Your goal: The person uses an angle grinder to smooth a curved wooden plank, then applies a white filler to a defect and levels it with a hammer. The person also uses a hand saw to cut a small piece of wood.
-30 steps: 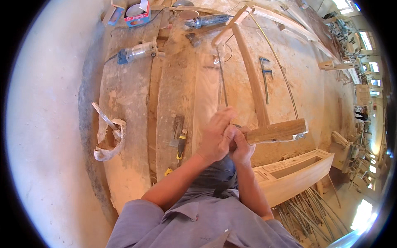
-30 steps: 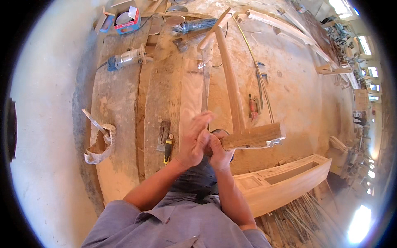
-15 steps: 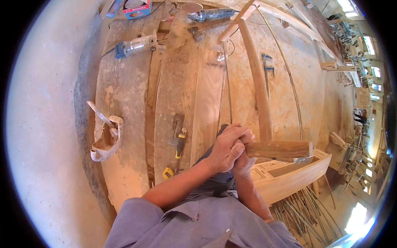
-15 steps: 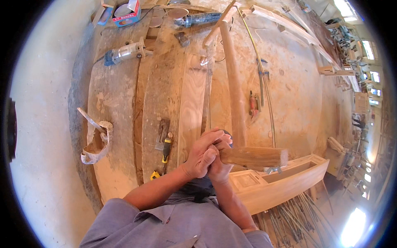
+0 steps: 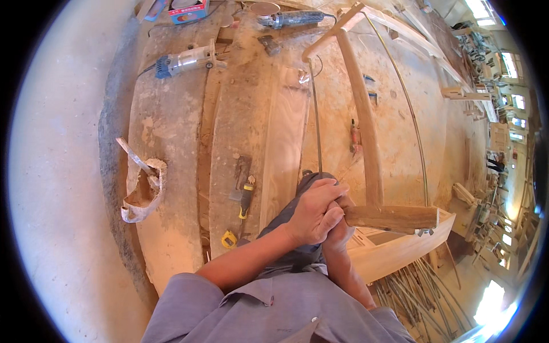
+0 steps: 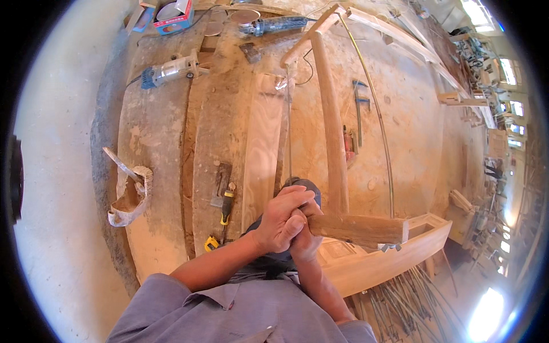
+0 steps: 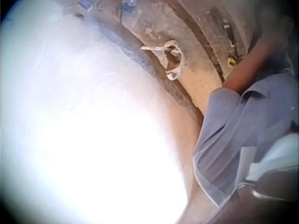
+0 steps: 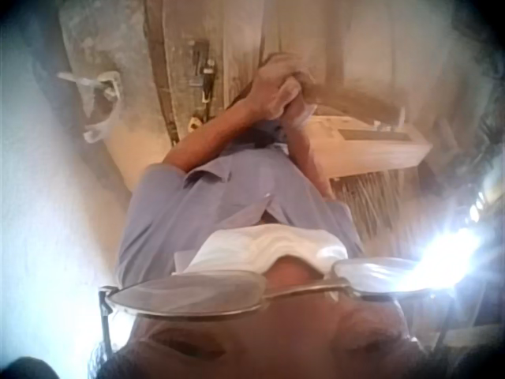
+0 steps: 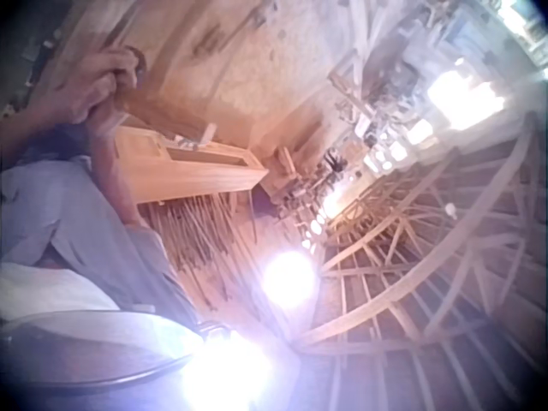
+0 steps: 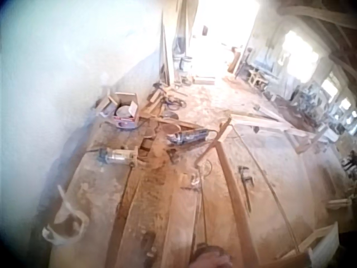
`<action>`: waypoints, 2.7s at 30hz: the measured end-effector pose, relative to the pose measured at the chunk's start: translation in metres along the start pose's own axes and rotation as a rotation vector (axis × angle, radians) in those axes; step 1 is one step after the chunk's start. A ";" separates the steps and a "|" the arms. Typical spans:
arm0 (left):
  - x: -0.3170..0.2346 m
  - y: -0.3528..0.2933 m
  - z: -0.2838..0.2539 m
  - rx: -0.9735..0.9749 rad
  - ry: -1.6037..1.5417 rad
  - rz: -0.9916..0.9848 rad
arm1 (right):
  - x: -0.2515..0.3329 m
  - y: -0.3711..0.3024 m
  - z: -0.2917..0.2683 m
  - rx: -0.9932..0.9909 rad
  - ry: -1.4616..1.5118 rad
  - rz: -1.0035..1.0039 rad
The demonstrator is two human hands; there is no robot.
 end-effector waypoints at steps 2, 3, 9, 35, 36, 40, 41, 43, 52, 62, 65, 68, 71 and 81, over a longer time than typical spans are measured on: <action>0.004 0.004 -0.003 -0.008 0.020 0.019 | 0.007 0.007 0.002 0.008 -0.058 -0.025; 0.005 0.009 -0.001 0.027 0.021 -0.010 | 0.009 0.009 0.001 0.010 -0.092 -0.035; 0.001 0.015 -0.001 0.047 0.092 -0.062 | 0.005 0.005 -0.003 0.033 -0.189 -0.095; 0.021 0.037 -0.002 0.226 0.429 0.180 | -0.043 0.048 0.020 -0.062 0.262 0.096; 0.027 0.050 -0.009 0.214 0.361 0.044 | -0.045 0.047 0.023 -0.066 0.212 0.104; 0.013 0.026 0.000 0.258 0.326 -0.053 | 0.001 0.020 0.011 -0.064 -0.019 -0.186; 0.004 0.015 0.006 0.275 0.306 -0.059 | 0.002 0.015 0.009 -0.075 0.053 -0.186; 0.019 0.010 0.007 0.303 0.378 0.019 | -0.011 0.016 0.012 -0.112 0.327 -0.051; 0.005 0.023 -0.002 0.213 0.354 0.010 | 0.003 0.014 0.014 -0.066 0.050 -0.174; 0.024 0.035 -0.009 0.266 0.541 0.192 | -0.048 0.037 0.036 -0.215 0.410 0.178; -0.002 0.010 0.013 0.280 0.348 0.018 | -0.036 0.013 0.013 -0.122 0.314 0.008; 0.036 0.034 0.005 0.257 0.600 0.201 | -0.047 0.041 0.021 -0.091 0.101 -0.076; 0.060 0.071 -0.008 0.247 0.329 -0.183 | -0.075 0.078 0.040 -0.147 0.494 0.161; 0.050 0.057 -0.001 0.277 0.446 -0.018 | -0.072 0.065 0.029 -0.051 0.322 0.228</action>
Point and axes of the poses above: each hand's wrist, its own y-axis towards the middle knuckle, its own z-axis out of the palm, x = y × z, the point moved 9 cm from there along y, towards the middle knuckle, and after that the axes turned 1 degree about x, right-handed, at the moved point
